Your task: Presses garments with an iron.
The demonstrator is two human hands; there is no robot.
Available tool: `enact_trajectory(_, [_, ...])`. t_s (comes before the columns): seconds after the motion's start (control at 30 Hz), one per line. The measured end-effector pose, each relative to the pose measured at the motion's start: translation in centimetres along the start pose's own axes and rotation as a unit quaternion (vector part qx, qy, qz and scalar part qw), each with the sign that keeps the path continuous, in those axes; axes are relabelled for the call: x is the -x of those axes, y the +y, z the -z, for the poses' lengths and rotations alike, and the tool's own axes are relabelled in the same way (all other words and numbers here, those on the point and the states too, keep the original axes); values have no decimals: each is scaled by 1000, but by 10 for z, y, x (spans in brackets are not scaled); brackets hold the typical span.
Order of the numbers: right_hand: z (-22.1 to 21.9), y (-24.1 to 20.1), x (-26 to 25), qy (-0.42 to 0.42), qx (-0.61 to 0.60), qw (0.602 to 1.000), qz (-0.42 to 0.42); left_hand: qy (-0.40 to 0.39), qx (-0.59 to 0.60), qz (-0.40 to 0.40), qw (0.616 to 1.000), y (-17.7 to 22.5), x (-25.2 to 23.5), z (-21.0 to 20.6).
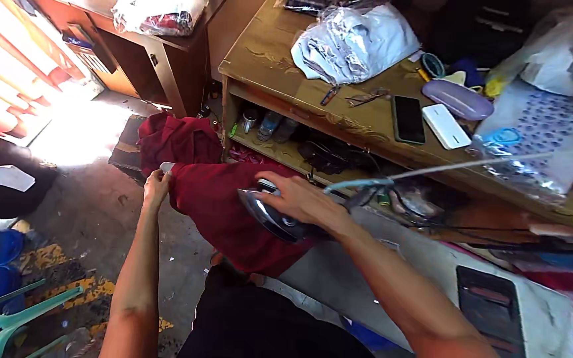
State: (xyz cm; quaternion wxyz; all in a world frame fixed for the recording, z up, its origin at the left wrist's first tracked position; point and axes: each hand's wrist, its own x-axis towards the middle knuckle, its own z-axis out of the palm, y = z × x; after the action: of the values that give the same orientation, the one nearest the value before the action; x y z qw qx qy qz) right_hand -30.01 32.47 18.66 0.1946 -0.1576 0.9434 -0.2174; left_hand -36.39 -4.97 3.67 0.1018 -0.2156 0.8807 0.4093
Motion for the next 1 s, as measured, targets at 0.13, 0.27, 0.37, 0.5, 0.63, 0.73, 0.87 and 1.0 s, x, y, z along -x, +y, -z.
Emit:
enact_trajectory(0.13, [-29,-62,-74,-50,42,995,71,-40,35,0,999,-6,-14,-2])
enact_trajectory(0.27, [-61,-93,-118,-73,95,990,71,-76,22,-26,997,1,-21,1])
enact_trajectory(0.37, [-62,-87,-120,-63,76,994,52,-69,21,-33,997,-2,-25,1])
enact_trajectory(0.5, [-47,-47,-91,-53,55,997,1,-50,-37,-35,997,1,-24,0])
enact_trajectory(0.63, [-29,18,-29,-30,36,997,-53,-46,-10,-34,998,-2,-24,-6])
enact_trajectory(0.73, [-19,65,28,3,21,995,-98,-51,16,-30,998,-5,-23,-12])
enact_trajectory(0.87, [-4,89,79,22,17,991,-128,-23,40,-34,998,-10,-21,-16])
enact_trajectory(1.0, [1,76,82,34,25,993,-109,93,-57,-72,991,-2,-25,-3])
